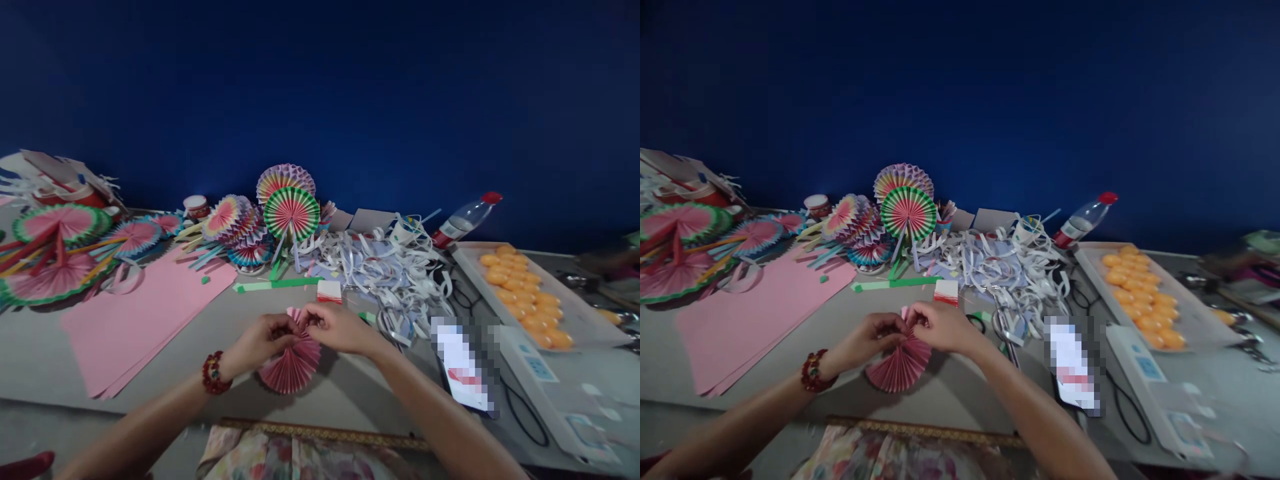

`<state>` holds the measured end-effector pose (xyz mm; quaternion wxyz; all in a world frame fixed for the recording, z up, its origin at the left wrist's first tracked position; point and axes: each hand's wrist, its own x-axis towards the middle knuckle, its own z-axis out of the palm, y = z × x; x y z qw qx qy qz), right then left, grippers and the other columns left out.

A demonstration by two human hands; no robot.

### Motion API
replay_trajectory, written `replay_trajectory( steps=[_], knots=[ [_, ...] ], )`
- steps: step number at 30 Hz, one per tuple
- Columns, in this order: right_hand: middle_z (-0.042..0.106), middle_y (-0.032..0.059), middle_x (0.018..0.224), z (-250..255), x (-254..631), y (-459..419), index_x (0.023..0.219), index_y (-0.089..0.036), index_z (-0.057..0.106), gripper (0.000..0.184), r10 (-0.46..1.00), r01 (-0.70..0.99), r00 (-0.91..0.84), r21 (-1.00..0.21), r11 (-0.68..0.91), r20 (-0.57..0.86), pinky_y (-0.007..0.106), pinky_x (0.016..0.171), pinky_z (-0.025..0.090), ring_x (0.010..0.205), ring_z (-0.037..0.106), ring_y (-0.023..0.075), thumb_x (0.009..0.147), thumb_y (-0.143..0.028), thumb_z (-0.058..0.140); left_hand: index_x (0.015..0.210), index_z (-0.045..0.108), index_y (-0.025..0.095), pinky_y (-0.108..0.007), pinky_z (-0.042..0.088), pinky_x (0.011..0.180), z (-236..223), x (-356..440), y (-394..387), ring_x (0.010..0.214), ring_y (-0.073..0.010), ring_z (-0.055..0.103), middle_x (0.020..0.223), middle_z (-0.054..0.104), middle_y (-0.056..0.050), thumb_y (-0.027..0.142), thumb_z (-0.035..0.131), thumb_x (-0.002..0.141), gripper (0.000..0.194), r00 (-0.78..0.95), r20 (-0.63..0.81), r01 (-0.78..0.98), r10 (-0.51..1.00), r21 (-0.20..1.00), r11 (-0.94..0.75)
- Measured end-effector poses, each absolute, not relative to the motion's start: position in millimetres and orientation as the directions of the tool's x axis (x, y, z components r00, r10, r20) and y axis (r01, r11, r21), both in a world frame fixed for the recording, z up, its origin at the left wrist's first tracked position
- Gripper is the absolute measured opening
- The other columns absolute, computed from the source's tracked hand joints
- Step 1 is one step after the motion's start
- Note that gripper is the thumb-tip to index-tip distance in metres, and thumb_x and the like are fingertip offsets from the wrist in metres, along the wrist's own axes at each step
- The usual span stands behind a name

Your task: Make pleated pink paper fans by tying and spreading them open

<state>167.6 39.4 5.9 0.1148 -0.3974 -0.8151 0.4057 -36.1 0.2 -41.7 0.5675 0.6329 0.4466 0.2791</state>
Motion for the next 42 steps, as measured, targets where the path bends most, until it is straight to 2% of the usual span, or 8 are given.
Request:
replay_trajectory(
  steps=[5, 11, 17, 21, 24, 31, 36, 42],
  knots=[
    [0.069, -0.0022, 0.087, 9.6, 166.3, 42.4, 0.089, -0.021, 0.064, 0.021, 0.724, 0.531, -0.683, -0.747, 0.401, -0.096, 0.022, 0.070, 0.038, 0.080, 0.061, 0.0141, 0.080, -0.006, 0.054, 0.086, 0.064, 0.015, -0.021, 0.038, 0.057, -39.9, -35.3, 3.1, 0.063, -0.0113, 0.049, 0.075, 0.061, 0.000, 0.025, 0.065, 0.084, 0.010, 0.454, -0.120, 0.224, 0.883, 0.975, 0.017],
    [0.066, -0.0040, 0.082, 7.6, 159.1, 42.6, 0.091, -0.021, 0.062, 0.018, 0.707, 0.495, -0.706, -0.740, 0.456, -0.036, 0.021, 0.065, 0.038, 0.073, 0.059, 0.0124, 0.081, -0.007, 0.057, 0.091, 0.068, 0.014, -0.024, 0.044, 0.071, -43.1, -32.9, 4.0, 0.079, -0.0163, 0.058, 0.087, 0.068, -0.004, 0.023, 0.065, 0.082, 0.013, 0.454, -0.118, 0.131, 0.883, 0.989, 0.064],
    [0.066, -0.0006, 0.087, 2.6, 160.4, 45.8, 0.092, -0.021, 0.063, 0.017, 0.720, 0.480, -0.689, -0.697, 0.533, 0.076, 0.026, 0.075, 0.041, 0.082, 0.059, 0.0158, 0.084, -0.007, 0.058, 0.079, 0.064, 0.014, -0.020, 0.035, 0.054, -46.6, -32.9, 7.0, 0.059, -0.0096, 0.047, 0.067, 0.057, 0.002, 0.035, 0.072, 0.079, 0.022, 0.425, -0.199, 0.046, 0.883, 0.979, 0.199],
    [0.065, 0.0081, 0.106, -6.3, 167.2, 36.4, 0.097, -0.021, 0.065, 0.015, 0.749, 0.545, -0.591, -0.537, 0.644, 0.298, 0.036, 0.090, 0.042, 0.104, 0.056, 0.0238, 0.089, -0.010, 0.058, 0.081, 0.061, 0.015, -0.019, 0.032, 0.050, -50.0, -36.8, 6.8, 0.052, -0.0073, 0.042, 0.063, 0.053, 0.003, 0.044, 0.073, 0.080, 0.032, 0.418, -0.257, 0.015, 0.871, 0.961, 0.276],
    [0.066, 0.0080, 0.097, -17.7, 170.6, 16.9, 0.094, -0.020, 0.065, 0.011, 0.759, 0.591, -0.481, -0.477, 0.651, 0.439, 0.036, 0.086, 0.044, 0.095, 0.058, 0.0235, 0.093, -0.014, 0.056, 0.083, 0.061, 0.015, -0.019, 0.030, 0.049, -52.1, -40.6, 5.3, 0.053, -0.0070, 0.043, 0.065, 0.054, 0.003, 0.046, 0.073, 0.081, 0.033, 0.408, -0.284, -0.027, 0.868, 0.946, 0.322],
    [0.071, 0.0053, 0.093, -50.2, 160.3, -22.3, 0.098, -0.022, 0.065, 0.013, 0.815, 0.548, -0.410, -0.603, 0.580, 0.411, 0.035, 0.082, 0.044, 0.088, 0.060, 0.0216, 0.094, -0.014, 0.055, 0.083, 0.063, 0.015, -0.019, 0.032, 0.052, -52.7, -42.1, 3.1, 0.054, -0.0073, 0.044, 0.063, 0.053, 0.004, 0.043, 0.076, 0.080, 0.030, 0.371, -0.313, -0.040, 0.875, 0.935, 0.352],
    [0.071, 0.0073, 0.090, -57.0, 152.0, -22.8, 0.101, -0.022, 0.065, 0.013, 0.881, 0.643, -0.323, -0.602, 0.473, 0.347, 0.037, 0.080, 0.042, 0.088, 0.060, 0.0245, 0.094, -0.018, 0.055, 0.084, 0.064, 0.015, -0.019, 0.032, 0.053, -54.9, -40.8, 1.0, 0.054, -0.0074, 0.043, 0.061, 0.053, 0.005, 0.041, 0.076, 0.080, 0.028, 0.359, -0.330, -0.062, 0.873, 0.925, 0.375],
    [0.074, 0.0051, 0.092, -64.2, 147.1, -16.9, 0.094, -0.022, 0.067, 0.015, 0.877, 0.595, -0.335, -0.645, 0.480, 0.344, 0.036, 0.083, 0.041, 0.088, 0.061, 0.0226, 0.090, -0.012, 0.056, 0.086, 0.064, 0.016, -0.019, 0.034, 0.056, -57.7, -42.7, -1.0, 0.058, -0.0079, 0.045, 0.066, 0.055, 0.004, 0.040, 0.075, 0.081, 0.027, 0.346, -0.345, -0.056, 0.873, 0.921, 0.386]
  ],
)
